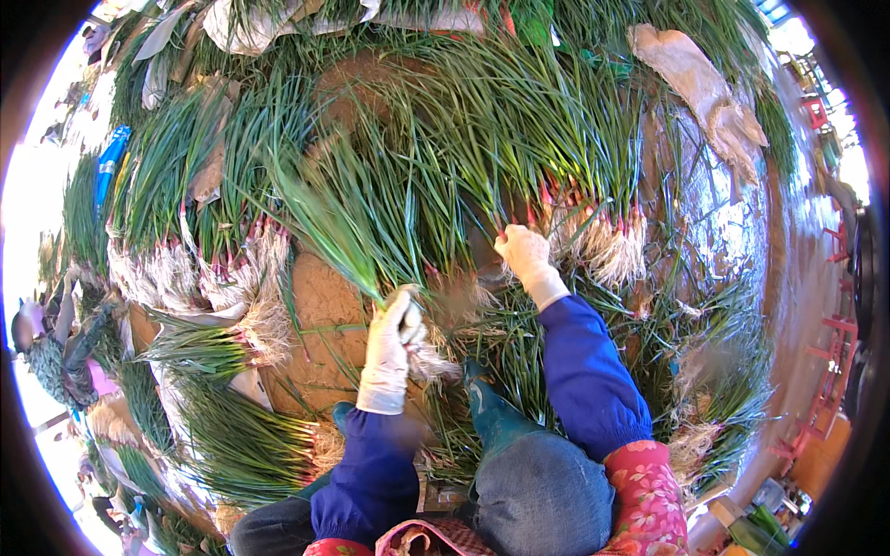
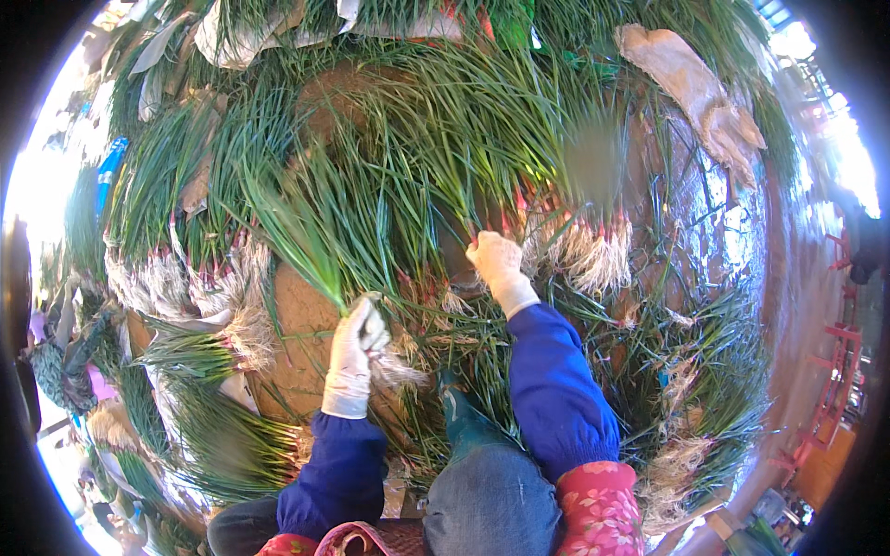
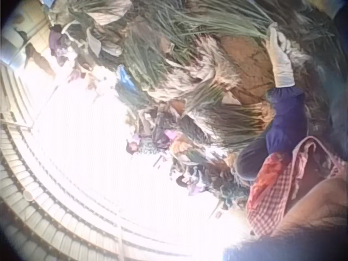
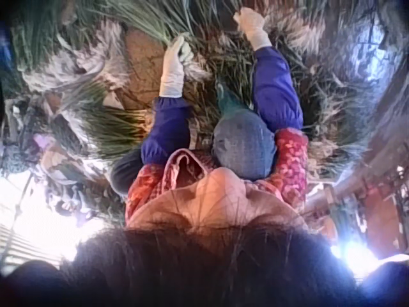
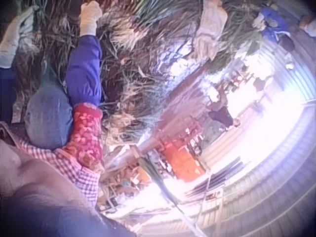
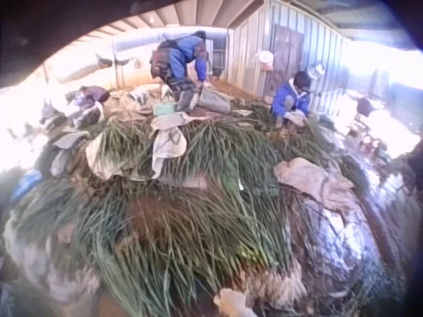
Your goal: The person sits on the ground and repeatedly picks up bunches of green onions, trims the roots by hand, and places the cleaned bunches into a pile. The person wears gloves and a head covering while working.
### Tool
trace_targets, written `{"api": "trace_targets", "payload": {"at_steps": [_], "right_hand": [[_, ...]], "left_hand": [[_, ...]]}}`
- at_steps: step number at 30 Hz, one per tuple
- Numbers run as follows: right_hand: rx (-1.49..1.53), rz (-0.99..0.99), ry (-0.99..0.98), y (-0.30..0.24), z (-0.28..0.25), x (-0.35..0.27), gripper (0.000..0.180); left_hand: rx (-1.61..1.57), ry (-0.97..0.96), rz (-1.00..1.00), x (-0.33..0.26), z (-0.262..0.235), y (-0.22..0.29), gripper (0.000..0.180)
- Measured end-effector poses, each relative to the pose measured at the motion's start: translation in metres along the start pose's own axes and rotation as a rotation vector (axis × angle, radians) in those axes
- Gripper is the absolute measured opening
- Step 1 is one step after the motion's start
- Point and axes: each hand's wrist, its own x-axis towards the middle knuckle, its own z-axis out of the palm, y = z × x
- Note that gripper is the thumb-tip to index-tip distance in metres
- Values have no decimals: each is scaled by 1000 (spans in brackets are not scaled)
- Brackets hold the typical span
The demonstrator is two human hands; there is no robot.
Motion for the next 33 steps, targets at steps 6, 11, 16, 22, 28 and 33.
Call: {"api": "trace_targets", "payload": {"at_steps": [6,11,16,22,28,33], "right_hand": [[564,-430,-800,-10,-24,-63,34],[670,-285,-239,-24,-32,-98,28],[805,-134,-181,-34,3,-77,20],[369,139,164,15,35,-12,26],[162,-271,96,2,-22,-50,16],[459,-200,-401,-19,-47,-108,32]], "left_hand": [[309,-59,-353,25,10,-36,37],[320,-36,-360,7,7,-65,16],[221,182,-202,3,29,-73,22],[273,231,-116,-2,25,-51,24],[-63,-46,-61,7,12,-48,41],[274,132,-368,12,11,-68,26]]}}
